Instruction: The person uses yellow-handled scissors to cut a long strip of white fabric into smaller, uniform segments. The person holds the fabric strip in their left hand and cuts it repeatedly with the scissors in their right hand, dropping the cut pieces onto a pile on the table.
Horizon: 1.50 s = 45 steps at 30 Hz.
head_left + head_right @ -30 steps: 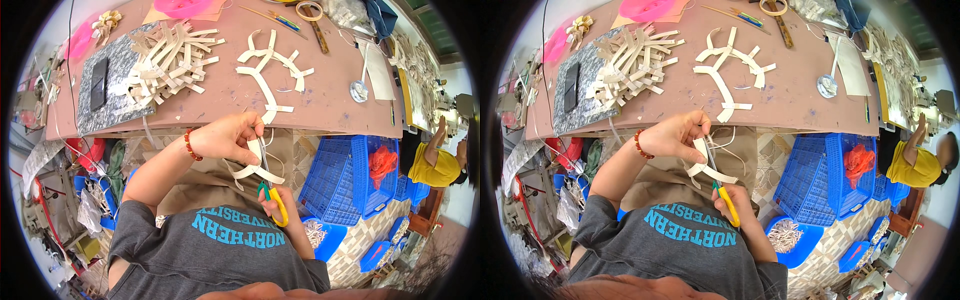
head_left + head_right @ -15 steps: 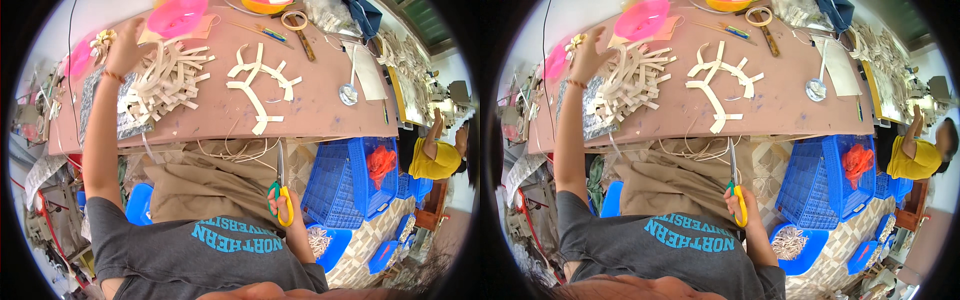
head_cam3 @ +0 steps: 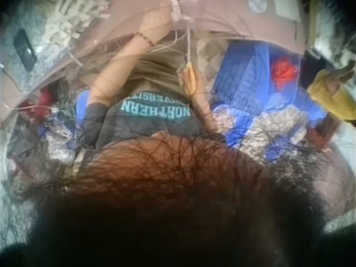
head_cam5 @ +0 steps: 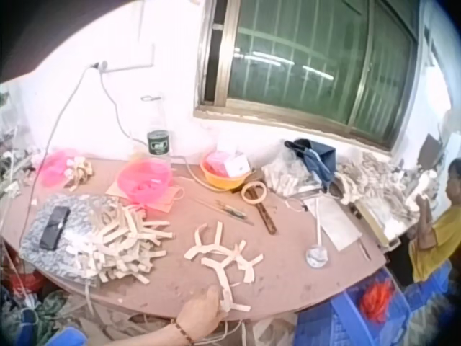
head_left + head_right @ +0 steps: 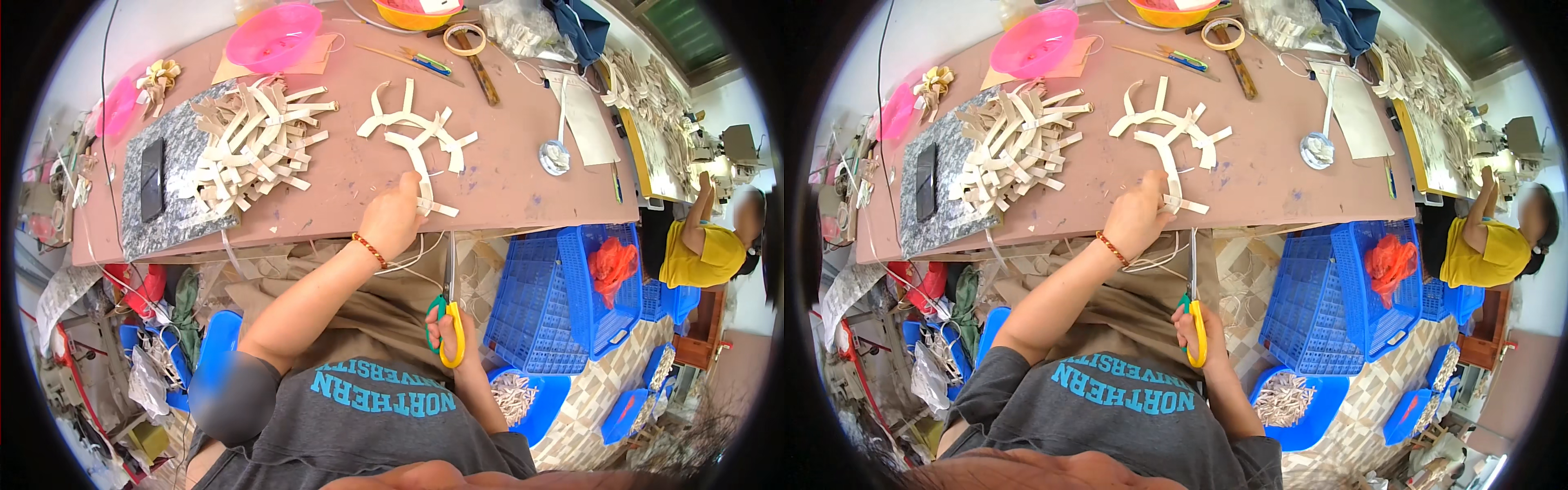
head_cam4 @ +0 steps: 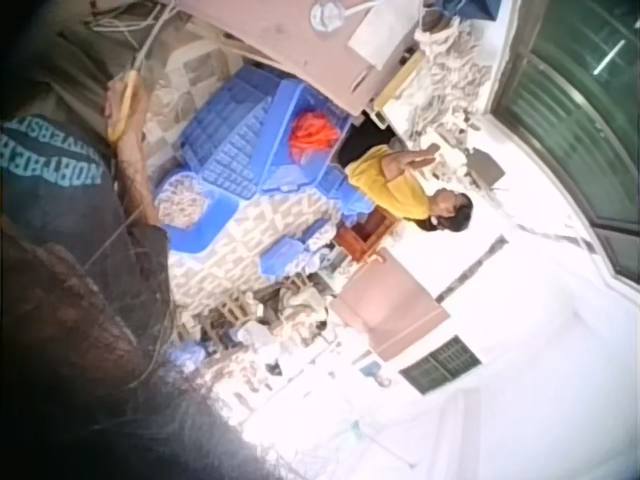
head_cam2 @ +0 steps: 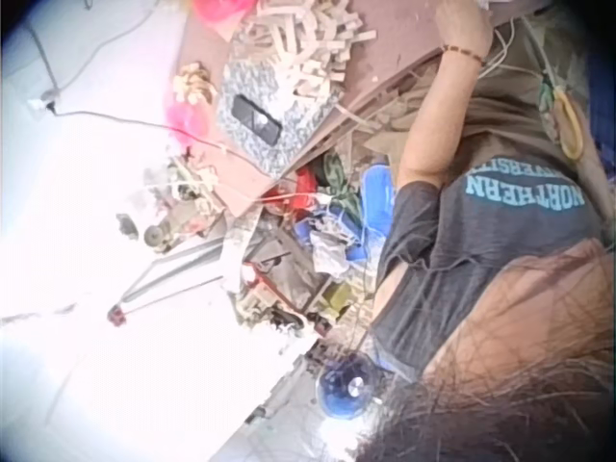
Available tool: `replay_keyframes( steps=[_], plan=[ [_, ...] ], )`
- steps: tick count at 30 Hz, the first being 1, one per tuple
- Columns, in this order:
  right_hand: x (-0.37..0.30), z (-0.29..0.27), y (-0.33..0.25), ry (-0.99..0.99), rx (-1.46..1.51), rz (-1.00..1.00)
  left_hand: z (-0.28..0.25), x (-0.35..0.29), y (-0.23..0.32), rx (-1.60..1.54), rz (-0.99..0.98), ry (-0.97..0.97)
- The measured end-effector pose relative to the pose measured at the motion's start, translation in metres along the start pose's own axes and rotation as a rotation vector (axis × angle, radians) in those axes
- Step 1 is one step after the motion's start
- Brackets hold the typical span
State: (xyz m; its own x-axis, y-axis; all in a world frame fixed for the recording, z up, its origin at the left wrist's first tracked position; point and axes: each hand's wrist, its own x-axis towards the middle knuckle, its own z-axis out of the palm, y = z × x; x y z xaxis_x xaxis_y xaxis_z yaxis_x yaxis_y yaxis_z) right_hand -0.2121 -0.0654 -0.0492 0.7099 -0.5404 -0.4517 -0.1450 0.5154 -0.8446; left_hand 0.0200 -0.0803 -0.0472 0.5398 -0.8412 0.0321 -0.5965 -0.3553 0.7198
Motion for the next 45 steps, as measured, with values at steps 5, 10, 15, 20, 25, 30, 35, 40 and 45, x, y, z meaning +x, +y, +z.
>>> replay_keyframes(
  steps=[5,10,15,20,25,30,35,40,45],
  plan=[
    [0.006,0.005,-0.001,-0.046,0.052,-0.067,-0.006,-0.020,-0.032,-0.906,-0.192,0.034],
    [0.004,0.007,-0.003,-0.191,0.041,-0.100,-0.037,-0.056,-0.009,-1.651,-0.479,-0.172],
    [0.008,0.019,-0.004,-0.346,-0.019,-0.156,-0.040,-0.066,0.006,-1.607,-0.430,-0.062],
    [0.008,0.026,-0.016,-0.386,-0.073,-0.176,-0.039,-0.068,0.013,-1.502,-0.352,-0.024],
    [0.008,0.027,-0.019,-0.345,-0.121,-0.134,-0.042,-0.070,0.013,-1.457,-0.335,0.018],
    [0.010,0.030,-0.021,-0.297,-0.155,-0.105,-0.043,-0.072,0.012,-1.430,-0.304,0.038],
    [0.010,0.030,-0.025,-0.313,-0.128,-0.085,-0.042,-0.073,0.012,-1.356,-0.275,-0.003],
    [0.011,0.029,-0.023,-0.343,-0.092,-0.066,-0.045,-0.072,0.013,-1.365,-0.266,-0.030],
    [0.008,0.031,-0.026,-0.360,-0.049,-0.045,-0.048,-0.071,0.011,-1.385,-0.255,-0.071]
  ],
)
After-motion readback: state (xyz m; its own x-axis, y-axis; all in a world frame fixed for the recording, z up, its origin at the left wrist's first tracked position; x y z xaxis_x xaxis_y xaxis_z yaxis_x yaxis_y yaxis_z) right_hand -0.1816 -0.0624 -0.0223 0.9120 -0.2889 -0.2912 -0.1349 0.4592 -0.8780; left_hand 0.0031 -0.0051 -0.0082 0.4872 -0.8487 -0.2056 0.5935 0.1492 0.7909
